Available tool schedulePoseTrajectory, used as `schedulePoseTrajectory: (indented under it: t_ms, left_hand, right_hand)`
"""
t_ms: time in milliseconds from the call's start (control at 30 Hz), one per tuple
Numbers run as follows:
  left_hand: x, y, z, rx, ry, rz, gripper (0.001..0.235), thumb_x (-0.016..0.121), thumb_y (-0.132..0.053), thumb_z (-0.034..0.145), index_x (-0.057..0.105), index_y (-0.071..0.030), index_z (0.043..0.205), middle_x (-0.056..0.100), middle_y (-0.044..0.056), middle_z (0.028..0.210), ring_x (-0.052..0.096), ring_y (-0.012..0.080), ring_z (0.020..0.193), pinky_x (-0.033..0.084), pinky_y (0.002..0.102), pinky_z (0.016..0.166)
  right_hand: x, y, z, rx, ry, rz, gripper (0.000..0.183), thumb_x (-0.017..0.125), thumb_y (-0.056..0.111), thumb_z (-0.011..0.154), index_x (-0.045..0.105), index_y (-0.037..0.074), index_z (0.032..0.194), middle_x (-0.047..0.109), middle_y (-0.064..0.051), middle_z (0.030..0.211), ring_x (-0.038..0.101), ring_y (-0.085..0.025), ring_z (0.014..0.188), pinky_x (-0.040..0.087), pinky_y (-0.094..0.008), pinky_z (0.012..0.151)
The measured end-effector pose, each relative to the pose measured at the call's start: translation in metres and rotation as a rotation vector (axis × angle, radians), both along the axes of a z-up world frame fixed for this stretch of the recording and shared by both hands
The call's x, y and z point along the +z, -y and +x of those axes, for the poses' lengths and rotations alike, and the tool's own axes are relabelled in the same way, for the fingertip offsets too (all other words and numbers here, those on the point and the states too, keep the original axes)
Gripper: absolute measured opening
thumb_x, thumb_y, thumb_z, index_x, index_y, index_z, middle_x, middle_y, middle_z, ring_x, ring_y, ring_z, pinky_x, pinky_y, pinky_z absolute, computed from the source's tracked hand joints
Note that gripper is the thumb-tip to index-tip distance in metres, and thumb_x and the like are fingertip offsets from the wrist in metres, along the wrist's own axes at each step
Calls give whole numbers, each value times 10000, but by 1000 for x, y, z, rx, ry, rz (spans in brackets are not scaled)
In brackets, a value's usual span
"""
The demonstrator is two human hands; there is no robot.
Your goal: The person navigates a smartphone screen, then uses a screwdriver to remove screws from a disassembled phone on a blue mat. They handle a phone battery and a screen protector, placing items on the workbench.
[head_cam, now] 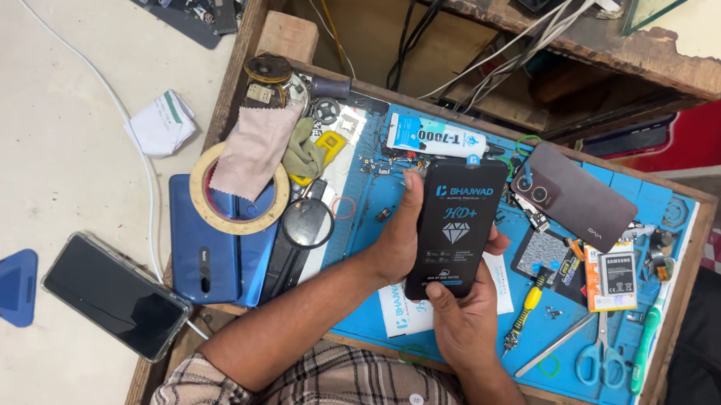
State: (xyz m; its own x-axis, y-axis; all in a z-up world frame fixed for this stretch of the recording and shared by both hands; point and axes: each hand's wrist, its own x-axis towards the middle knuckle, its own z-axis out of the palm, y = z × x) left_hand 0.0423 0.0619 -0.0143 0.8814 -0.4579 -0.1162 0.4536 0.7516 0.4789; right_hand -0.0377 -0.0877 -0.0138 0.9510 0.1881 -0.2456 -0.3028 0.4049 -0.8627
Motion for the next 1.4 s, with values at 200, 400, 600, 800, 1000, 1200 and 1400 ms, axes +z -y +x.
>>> schedulePoseTrajectory:
  t_ms: [200, 400, 600, 800, 1000, 1200, 1400]
  left_hand:
    - [1, 0, 4, 10, 24, -51, 1013, 165, -833, 987, 582, 27, 1324, 699, 209, 1103, 700, 313, 1091, 601, 417, 942]
    - [1, 1, 4, 5, 39, -38, 999, 164, -832, 979, 566, 5, 1346, 697, 217, 1068, 724, 321, 1044, 618, 408, 884]
    - [-2, 4, 4, -36, 53, -21, 1026, 165, -858, 956, 572, 7, 1328, 698, 215, 1071, 726, 324, 1049, 623, 416, 870]
    - [-5, 5, 2, -53, 44, -23, 1048, 173, -872, 956, 595, 23, 1300, 706, 227, 1073, 728, 346, 1061, 625, 444, 918]
    - [-7, 6, 1, -86, 21, -94, 1058, 164, -875, 941, 586, 12, 1333, 701, 231, 1080, 723, 358, 1079, 617, 464, 956]
    - [-8, 9, 1, -104, -17, -186, 1081, 124, -877, 940, 589, 10, 1346, 698, 230, 1084, 723, 359, 1079, 609, 476, 974]
    - [-17, 11, 1, -59, -104, -194, 1086, 123, -860, 1034, 611, 91, 1224, 693, 223, 1024, 710, 313, 977, 598, 444, 953]
  right_hand:
    - [-4, 0, 0, -1, -18, -39, 481, 768, 117, 963, 524, -34, 1349, 695, -115, 1202, 672, -185, 1087, 542, -351, 947]
    - [-3, 0, -2, -33, -2, -165, 457, 766, 134, 948, 556, -42, 1315, 702, -102, 1183, 670, -156, 1092, 529, -312, 989]
    - [0, 1, -3, -27, 19, -285, 395, 762, 140, 945, 589, -39, 1252, 730, -93, 1088, 692, -129, 989, 556, -279, 875]
    - [1, 1, -7, -50, 11, -331, 366, 773, 135, 931, 607, -30, 1212, 740, -82, 1040, 696, -114, 937, 559, -257, 830]
    - [5, -1, -7, -56, 35, -423, 343, 782, 151, 919, 628, -22, 1173, 743, -74, 1000, 699, -110, 898, 563, -248, 795]
    - [16, -5, -6, -61, 49, -518, 334, 785, 161, 917, 645, -24, 1158, 741, -79, 985, 698, -111, 881, 567, -259, 785]
    - [15, 3, -2, -51, -79, -310, 392, 675, 158, 1005, 564, -66, 1307, 697, -120, 1123, 690, -164, 981, 571, -326, 878]
